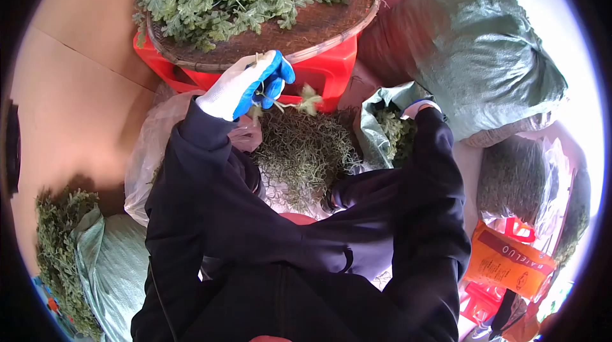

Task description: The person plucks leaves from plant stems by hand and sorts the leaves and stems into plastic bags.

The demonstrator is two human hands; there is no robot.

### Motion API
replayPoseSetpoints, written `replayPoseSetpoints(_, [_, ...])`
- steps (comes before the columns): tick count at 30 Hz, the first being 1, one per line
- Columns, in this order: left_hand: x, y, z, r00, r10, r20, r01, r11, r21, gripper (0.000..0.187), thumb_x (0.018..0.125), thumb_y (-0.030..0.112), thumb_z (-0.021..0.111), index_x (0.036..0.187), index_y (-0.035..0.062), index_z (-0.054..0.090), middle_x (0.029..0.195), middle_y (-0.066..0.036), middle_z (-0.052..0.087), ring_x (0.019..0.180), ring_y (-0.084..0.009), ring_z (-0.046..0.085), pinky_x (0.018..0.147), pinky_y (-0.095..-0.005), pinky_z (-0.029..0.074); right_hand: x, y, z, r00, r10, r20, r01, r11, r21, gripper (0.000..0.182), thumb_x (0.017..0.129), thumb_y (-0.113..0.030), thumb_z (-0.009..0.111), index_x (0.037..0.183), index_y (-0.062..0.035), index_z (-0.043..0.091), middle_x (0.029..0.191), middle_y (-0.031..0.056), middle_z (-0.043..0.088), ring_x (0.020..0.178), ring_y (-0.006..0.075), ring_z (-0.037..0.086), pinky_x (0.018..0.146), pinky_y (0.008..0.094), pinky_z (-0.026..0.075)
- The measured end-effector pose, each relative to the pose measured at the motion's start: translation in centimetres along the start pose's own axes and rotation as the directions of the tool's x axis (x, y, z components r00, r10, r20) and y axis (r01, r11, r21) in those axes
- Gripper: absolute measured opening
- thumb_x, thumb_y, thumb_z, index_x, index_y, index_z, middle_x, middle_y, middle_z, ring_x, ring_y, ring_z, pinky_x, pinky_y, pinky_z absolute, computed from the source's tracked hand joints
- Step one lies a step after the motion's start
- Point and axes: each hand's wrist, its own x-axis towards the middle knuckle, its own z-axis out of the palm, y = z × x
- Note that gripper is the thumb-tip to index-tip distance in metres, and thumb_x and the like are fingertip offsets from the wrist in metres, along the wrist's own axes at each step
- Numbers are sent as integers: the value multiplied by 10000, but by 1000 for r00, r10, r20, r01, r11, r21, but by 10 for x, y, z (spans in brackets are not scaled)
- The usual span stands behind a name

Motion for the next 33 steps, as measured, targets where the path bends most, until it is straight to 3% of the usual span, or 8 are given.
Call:
replayPoseSetpoints(4, [10,-3,5,997,20,-68,-34,975,-219,415,1030,412,395,986,60,609,725,13,558,659,-87,522,598,-243,433,-43,-56,-16,498,-542,-677,599,779,-183,455,913,-368,599,1242,-55,613,1312,185,566,1179,266,574,964,360,455])
replayPoseSetpoints(5, [11,-3,10,998,8,-68,-26,965,-260,412,1027,417,400,993,62,606,726,14,555,662,-95,525,609,-248,436,-107,-96,-35,532,-462,-709,843,207,497,448,985,-317,506,1331,-33,525,1343,175,534,1196,243,545,993,351,420])
replayPoseSetpoints(9, [22,-24,19,997,53,-62,-77,871,-486,388,1019,403,434,1015,47,589,742,-6,553,685,-124,533,623,-279,441,-181,-187,-18,311,-724,-616,556,-387,735,695,941,-440,565,1456,-37,327,1385,71,453,1250,181,444,1067,334,333])
replayPoseSetpoints(11, [25,-36,20,990,108,-91,-141,762,-632,373,1016,387,450,1032,39,581,739,-11,549,687,-135,532,629,-288,441,-202,-233,18,688,-483,-541,86,-686,722,254,888,-94,650,1136,-38,638,1053,49,646,958,153,604,879,302,472])
replayPoseSetpoints(19, [-6,-5,-72,744,348,-570,-661,504,-556,371,995,395,405,713,157,438,546,35,318,475,-148,312,465,-331,282,-181,-200,12,-173,-968,-181,696,-250,673,238,930,-239,611,956,-4,641,887,109,649,677,177,592,642,334,466])
replayPoseSetpoints(23, [-15,-5,-146,384,215,-898,-596,800,-63,334,991,424,471,860,121,523,572,36,383,464,-103,356,456,-255,326,-215,-178,16,218,-973,81,868,231,440,246,922,-263,641,1025,-40,658,977,140,670,884,228,650,771,342,499])
replayPoseSetpoints(28, [-11,14,-26,961,224,-161,-166,936,309,301,901,200,642,1139,27,583,826,3,588,715,-57,544,623,-212,432,-190,-159,-11,450,-705,-547,543,-270,795,288,975,-260,541,1029,11,619,895,67,636,795,133,593,714,280,477])
replayPoseSetpoints(33, [7,-21,7,934,-51,355,-92,923,373,898,761,-2,736,1496,82,226,1316,-143,498,984,-184,633,856,-308,532,-195,-153,-15,554,-313,-771,700,-325,635,361,1036,-243,343,1054,17,593,925,87,614,784,151,577,790,286,447])
